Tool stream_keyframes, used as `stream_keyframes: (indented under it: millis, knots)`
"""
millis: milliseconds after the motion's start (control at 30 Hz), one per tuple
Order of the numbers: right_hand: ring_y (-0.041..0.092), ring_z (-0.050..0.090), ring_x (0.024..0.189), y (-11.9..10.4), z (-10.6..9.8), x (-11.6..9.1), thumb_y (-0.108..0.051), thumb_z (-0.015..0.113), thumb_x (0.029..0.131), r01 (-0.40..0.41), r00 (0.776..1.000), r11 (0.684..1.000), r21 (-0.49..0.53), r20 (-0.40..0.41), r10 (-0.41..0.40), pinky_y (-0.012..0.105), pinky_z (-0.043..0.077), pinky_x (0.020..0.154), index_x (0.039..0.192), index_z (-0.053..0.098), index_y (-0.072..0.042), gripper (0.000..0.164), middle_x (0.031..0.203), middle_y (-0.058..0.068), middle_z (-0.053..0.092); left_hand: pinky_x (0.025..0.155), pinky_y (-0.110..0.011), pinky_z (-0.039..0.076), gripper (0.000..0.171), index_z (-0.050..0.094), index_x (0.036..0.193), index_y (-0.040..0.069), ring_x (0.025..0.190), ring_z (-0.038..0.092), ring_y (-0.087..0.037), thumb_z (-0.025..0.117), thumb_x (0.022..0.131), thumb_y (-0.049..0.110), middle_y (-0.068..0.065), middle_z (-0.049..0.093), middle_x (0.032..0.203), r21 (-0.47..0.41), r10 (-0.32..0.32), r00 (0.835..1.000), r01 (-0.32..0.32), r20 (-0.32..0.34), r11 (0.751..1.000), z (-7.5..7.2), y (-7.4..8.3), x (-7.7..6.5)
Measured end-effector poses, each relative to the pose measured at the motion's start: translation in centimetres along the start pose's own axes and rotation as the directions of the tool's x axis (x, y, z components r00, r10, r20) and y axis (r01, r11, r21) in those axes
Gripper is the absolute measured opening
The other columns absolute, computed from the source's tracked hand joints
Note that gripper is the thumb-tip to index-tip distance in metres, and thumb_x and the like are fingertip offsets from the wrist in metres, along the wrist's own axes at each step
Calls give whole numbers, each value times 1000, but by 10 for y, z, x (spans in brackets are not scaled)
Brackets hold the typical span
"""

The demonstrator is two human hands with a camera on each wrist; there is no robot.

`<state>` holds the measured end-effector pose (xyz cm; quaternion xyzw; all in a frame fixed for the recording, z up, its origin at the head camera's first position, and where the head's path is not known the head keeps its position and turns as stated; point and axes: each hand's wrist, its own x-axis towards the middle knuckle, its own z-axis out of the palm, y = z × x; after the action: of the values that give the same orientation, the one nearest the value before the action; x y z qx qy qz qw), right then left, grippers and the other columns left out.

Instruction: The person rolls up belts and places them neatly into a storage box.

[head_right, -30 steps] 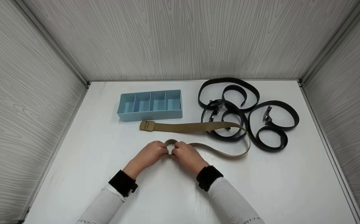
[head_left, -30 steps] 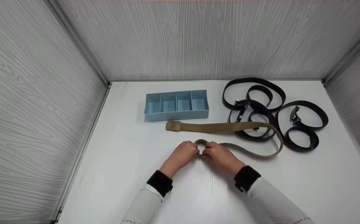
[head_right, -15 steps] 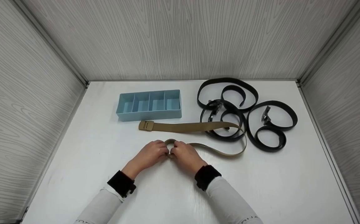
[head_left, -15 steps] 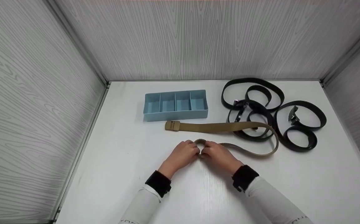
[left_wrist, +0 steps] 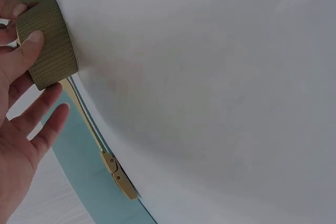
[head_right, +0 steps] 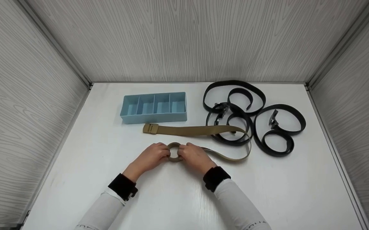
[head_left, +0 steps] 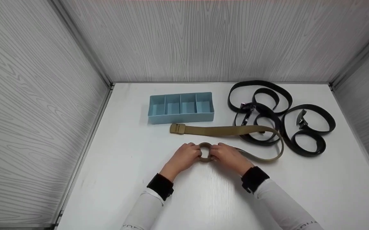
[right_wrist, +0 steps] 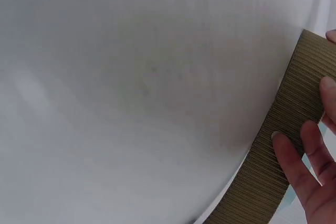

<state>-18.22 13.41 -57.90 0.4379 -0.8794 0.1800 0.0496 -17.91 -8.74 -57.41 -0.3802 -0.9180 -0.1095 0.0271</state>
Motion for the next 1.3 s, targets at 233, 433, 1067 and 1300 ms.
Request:
stream_keyframes:
  millis: [233,433,1067,1300]
  knots:
    - [18,58,82,-8,7,0,-5,73,85,9,1000,999,35,-19,-8,29,49,70,91,71,-9,8,91,1,63,69,-31,47,5,77,85,15,78,58,-20,73,86,12,1,66,86,-71,46,999,-47,-13,996,-2,3,2]
    - [19,60,87,-3,2,-4,-2,76,82,23,997,999,44,-70,-20,31,51,72,92,73,-8,11,100,4,62,79,-30,48,5,77,84,10,85,59,-20,75,83,6,-2,67,88,-202,50,999,-51,-7,978,-3,-4,0]
    - [16,58,86,-6,5,-7,-2,69,87,-65,996,992,108,-51,70,31,49,74,95,73,-9,11,97,1,58,77,-32,50,5,76,85,9,81,63,-17,72,85,6,-1,69,84,-174,2,999,5,40,985,-5,2,8]
    - [15,59,83,-11,8,-7,-6,67,91,-56,998,993,108,-11,57,29,50,71,95,72,-8,7,96,2,56,78,-31,49,6,77,83,11,81,63,-19,75,86,15,0,67,76,-136,70,998,-68,5,988,-2,6,9]
